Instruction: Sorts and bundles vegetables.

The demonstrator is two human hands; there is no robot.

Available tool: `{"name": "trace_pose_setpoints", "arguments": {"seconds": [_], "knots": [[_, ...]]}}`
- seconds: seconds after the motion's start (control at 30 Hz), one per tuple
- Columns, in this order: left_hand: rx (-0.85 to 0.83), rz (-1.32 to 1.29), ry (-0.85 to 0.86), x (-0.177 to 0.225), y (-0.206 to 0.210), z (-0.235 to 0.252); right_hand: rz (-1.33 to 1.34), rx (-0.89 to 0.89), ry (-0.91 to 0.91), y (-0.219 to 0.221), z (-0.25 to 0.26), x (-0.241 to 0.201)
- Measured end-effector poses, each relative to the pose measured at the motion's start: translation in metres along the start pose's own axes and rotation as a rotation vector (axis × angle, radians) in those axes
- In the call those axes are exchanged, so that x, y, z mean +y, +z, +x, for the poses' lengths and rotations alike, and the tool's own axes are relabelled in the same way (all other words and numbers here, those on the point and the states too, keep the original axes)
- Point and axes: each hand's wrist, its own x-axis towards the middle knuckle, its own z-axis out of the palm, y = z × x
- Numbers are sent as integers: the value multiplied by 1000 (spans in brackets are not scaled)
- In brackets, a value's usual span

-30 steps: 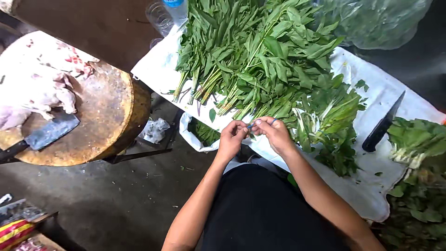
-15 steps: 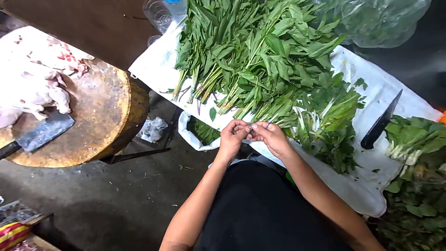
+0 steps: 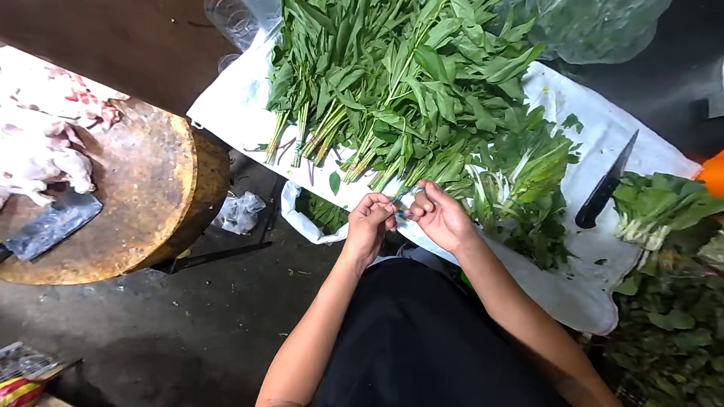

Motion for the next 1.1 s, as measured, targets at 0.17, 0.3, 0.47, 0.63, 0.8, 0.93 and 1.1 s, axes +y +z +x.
{"name": "trace_pose_setpoints", "arguments": {"seconds": [0.17, 0.3, 0.47, 0.63, 0.8, 0.93, 1.1], "knots": [[4, 56, 60, 6, 3, 2, -580, -127, 112, -13, -11, -13], [0, 512, 135, 0, 6, 3, -540, -219, -146, -4, -29, -20], [-102, 691, 111, -10, 23, 4, 70, -526, -50, 8, -52, -16], [-403, 698, 105, -14, 24, 3, -40, -637, 172, 6, -59, 0], [22, 1237, 456, 3, -6, 25, -598, -80, -102, 3, -21, -1], [138, 1473, 590, 28, -36, 42, -1374, -22, -545, 16, 48, 25], [170, 1446, 652, 41, -41, 43, -1988, 16, -391, 55, 112, 40]]}}
